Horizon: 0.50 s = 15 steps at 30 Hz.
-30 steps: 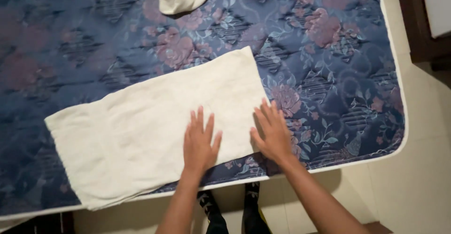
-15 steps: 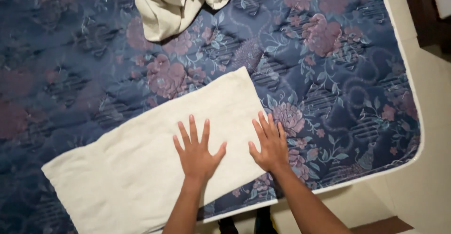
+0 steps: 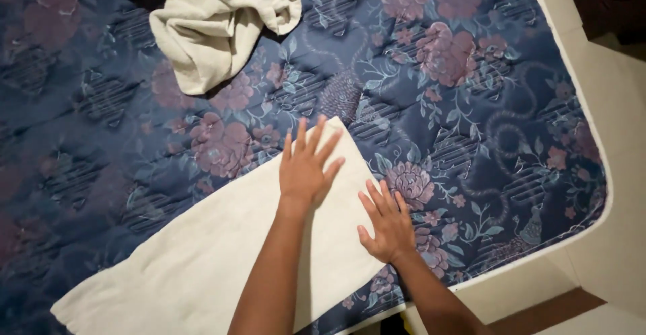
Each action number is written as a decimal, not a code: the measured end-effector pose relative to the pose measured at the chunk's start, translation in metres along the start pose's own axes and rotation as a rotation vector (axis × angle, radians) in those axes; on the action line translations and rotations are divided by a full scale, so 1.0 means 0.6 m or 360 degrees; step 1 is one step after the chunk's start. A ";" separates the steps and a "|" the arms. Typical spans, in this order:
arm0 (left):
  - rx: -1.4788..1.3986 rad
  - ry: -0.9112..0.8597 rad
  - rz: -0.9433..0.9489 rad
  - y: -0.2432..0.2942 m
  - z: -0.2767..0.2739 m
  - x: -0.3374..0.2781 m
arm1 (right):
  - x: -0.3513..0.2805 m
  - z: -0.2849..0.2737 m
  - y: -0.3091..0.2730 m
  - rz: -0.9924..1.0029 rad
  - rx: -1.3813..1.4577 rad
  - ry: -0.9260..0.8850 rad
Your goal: The person folds a white towel on a bed, smoothing it out and folding it into a compact rectangle. They then pick up a second white towel, shake it out, and begin to fold it as well.
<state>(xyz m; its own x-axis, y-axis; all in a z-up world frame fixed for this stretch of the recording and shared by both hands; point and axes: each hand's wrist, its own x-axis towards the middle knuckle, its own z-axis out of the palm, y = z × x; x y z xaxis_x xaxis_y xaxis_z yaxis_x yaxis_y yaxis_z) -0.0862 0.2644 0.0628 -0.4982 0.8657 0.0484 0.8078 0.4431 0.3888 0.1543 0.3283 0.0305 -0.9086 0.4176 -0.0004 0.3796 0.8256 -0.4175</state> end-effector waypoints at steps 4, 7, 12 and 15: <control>-0.0041 0.0049 -0.0233 0.009 0.011 0.019 | -0.006 0.007 0.005 -0.0010 -0.0020 0.0001; 0.0022 0.0177 -0.0161 0.030 0.015 -0.009 | -0.004 0.006 0.006 0.0005 -0.0058 -0.0025; -0.0205 -0.0146 0.0323 0.032 0.022 -0.104 | -0.004 0.011 0.007 -0.0017 -0.0043 0.0013; 0.0057 0.0044 0.0114 0.006 0.008 -0.088 | -0.007 0.018 0.011 -0.0018 -0.0052 0.0031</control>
